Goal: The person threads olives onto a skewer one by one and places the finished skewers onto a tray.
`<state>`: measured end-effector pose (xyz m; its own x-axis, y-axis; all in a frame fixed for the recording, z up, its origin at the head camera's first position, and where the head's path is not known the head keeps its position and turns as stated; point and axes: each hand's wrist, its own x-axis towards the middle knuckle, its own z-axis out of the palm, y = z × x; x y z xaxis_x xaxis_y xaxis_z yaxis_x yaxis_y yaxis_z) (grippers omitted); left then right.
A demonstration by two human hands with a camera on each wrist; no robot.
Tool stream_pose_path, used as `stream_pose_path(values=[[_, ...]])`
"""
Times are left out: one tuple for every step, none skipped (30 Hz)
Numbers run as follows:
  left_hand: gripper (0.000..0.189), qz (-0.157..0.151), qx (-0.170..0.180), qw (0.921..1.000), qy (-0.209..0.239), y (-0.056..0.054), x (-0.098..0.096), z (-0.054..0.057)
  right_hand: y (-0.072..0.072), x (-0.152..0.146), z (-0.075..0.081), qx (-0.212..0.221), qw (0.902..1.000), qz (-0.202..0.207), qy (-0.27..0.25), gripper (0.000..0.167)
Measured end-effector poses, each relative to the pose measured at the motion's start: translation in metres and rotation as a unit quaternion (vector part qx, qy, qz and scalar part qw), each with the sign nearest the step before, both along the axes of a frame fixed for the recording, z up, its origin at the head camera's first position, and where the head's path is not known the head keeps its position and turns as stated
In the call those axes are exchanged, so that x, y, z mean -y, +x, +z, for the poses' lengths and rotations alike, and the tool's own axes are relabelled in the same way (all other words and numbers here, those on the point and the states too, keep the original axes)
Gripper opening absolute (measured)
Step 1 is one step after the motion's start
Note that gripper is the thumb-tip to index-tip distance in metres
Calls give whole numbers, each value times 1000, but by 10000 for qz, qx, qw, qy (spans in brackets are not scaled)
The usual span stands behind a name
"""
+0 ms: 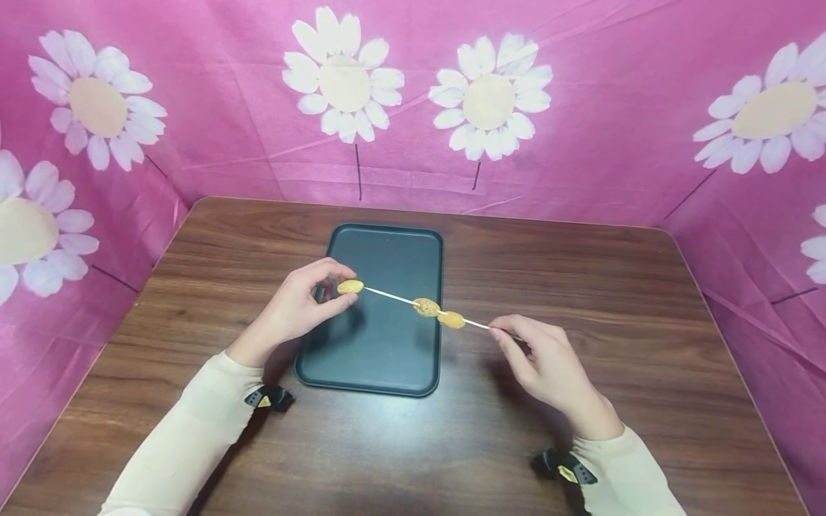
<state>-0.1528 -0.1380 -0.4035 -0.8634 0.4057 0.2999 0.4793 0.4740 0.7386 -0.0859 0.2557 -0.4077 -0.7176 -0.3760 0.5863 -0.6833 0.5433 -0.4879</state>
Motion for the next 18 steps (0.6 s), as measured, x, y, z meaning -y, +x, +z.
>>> stream_pose_path(values=[[24, -28, -16, 10000, 54, 0, 0, 0, 0, 0, 0, 7, 10000, 6, -4, 22], [24, -53, -11, 9999, 110, 1, 0, 1, 0, 0, 0, 22, 10000, 14, -13, 22], [23, -70, 9, 9998, 168, 1, 0, 1, -1, 0, 0, 20, 10000, 23, -15, 24], [23, -88, 41, 9997, 229, 1, 0, 1, -1, 0, 0, 16, 10000, 24, -22, 24], [23, -100, 103, 9994, 308, 0, 0, 1, -1, 0, 0, 31, 10000, 24, -32, 23], [24, -108, 177, 9991, 377, 0, 0, 0, -1, 0, 0, 28, 10000, 27, -38, 24], [25, -110, 269, 9986, 445, 0, 1, 0, -1, 0, 0, 41, 10000, 30, -44, 23], [27, -103, 378, 9979, 506, 0, 1, 0, -1, 0, 0, 51, 10000, 27, -36, 24], [28, -87, 477, 9972, 574, 0, 2, 0, -1, 0, 0, 49, 10000, 28, -34, 25], [29, -86, 570, 9961, 667, 0, 2, -1, -1, 0, 0, 48, 10000, 26, -39, 23], [30, -103, 654, 9948, 780, 0, 3, -1, -1, 0, 0, 50, 10000, 19, -43, 21], [29, -136, 715, 9932, 905, 0, 3, -1, -1, 0, 0, 28, 10000, 17, -49, 19], [28, -173, 760, 9914, 1048, 0, 4, 0, -1, 1, 0, 28, 10000, 10, -54, 17], [27, -216, 782, 9894, 1201, 0, 4, -1, -1, 1, 1, 21, 10000, 1, -55, 14], [25, -283, 798, 9868, 1383, 0, 5, 0, -1, 1, 1, 22, 10000, -7, -57, 12], [24, -362, 813, 9836, 1567, 0, 5, -1, -1, 1, 1, 31, 10000, -15, -53, 11], [22, -436, 829, 9805, 1730, 0, 6, -1, -1, 2, 1, 63, 10000, -20, -41, 10], [21, -513, 850, 9768, 1898, 0, 6, -1, 0, 2, 2, 85, 10000, -17, -33, 10]])
